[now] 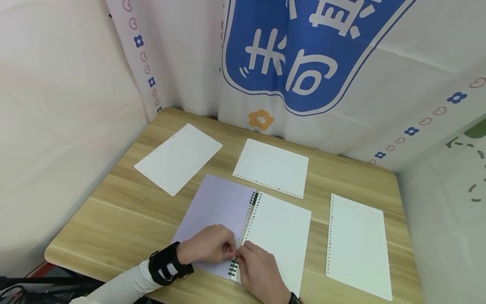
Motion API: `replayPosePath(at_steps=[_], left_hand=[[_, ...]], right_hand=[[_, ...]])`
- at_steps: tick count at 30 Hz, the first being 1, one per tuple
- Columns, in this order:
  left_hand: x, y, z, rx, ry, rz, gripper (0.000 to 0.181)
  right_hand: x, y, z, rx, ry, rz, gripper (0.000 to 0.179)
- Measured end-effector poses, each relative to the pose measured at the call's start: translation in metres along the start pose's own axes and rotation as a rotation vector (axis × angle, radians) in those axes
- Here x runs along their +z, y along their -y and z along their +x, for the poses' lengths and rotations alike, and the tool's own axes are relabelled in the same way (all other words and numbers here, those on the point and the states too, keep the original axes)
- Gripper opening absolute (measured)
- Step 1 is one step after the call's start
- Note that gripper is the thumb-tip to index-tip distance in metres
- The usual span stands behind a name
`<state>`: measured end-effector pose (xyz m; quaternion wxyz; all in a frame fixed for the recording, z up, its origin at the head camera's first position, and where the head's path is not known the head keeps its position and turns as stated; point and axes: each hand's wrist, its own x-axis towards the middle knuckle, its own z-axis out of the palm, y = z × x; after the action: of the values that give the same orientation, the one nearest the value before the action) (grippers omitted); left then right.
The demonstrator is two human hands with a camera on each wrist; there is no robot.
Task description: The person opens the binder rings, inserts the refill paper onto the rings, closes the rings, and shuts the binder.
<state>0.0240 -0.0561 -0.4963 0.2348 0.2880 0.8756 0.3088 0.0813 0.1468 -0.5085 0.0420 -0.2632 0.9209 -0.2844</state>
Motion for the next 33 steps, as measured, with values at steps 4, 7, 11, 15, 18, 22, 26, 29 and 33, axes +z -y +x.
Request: replayPosePath(at_steps=[4,7,11,15,18,22,26,29,33], left_hand=[[0.001,-0.001,0.000,-0.016,0.002,-0.007,0.014],[0.004,-0.002,0.001,-0.025,0.011,-0.010,0.015],[0.009,-0.003,-0.001,-0.019,0.009,-0.029,0.017],[0.012,-0.005,-0.007,0.003,-0.021,-0.058,0.019],[0.014,-0.007,-0.013,0.024,-0.020,-0.068,0.021],[0.016,-0.010,-0.018,0.038,0.011,-0.040,0.025],[0.017,-0.009,-0.018,0.040,0.047,0.003,0.026],[0.018,-0.009,-0.017,0.048,0.056,0.015,0.025],[0.019,-0.010,-0.014,0.062,0.027,0.011,0.024]], right_hand=[[0.000,-0.001,0.000,0.015,0.013,0.018,0.010],[0.000,-0.003,-0.002,0.045,0.032,0.035,0.009],[0.000,-0.005,-0.006,0.074,0.048,0.060,0.008],[0.000,-0.005,-0.012,0.066,0.044,0.098,0.003],[-0.001,-0.004,-0.018,0.031,0.033,0.113,0.004],[-0.003,-0.002,-0.022,0.005,0.083,0.124,0.007],[-0.003,-0.002,-0.024,0.000,0.118,0.132,0.007],[-0.002,-0.003,-0.025,-0.027,0.094,0.126,0.007],[-0.003,-0.006,-0.023,-0.026,0.067,0.130,0.007]])
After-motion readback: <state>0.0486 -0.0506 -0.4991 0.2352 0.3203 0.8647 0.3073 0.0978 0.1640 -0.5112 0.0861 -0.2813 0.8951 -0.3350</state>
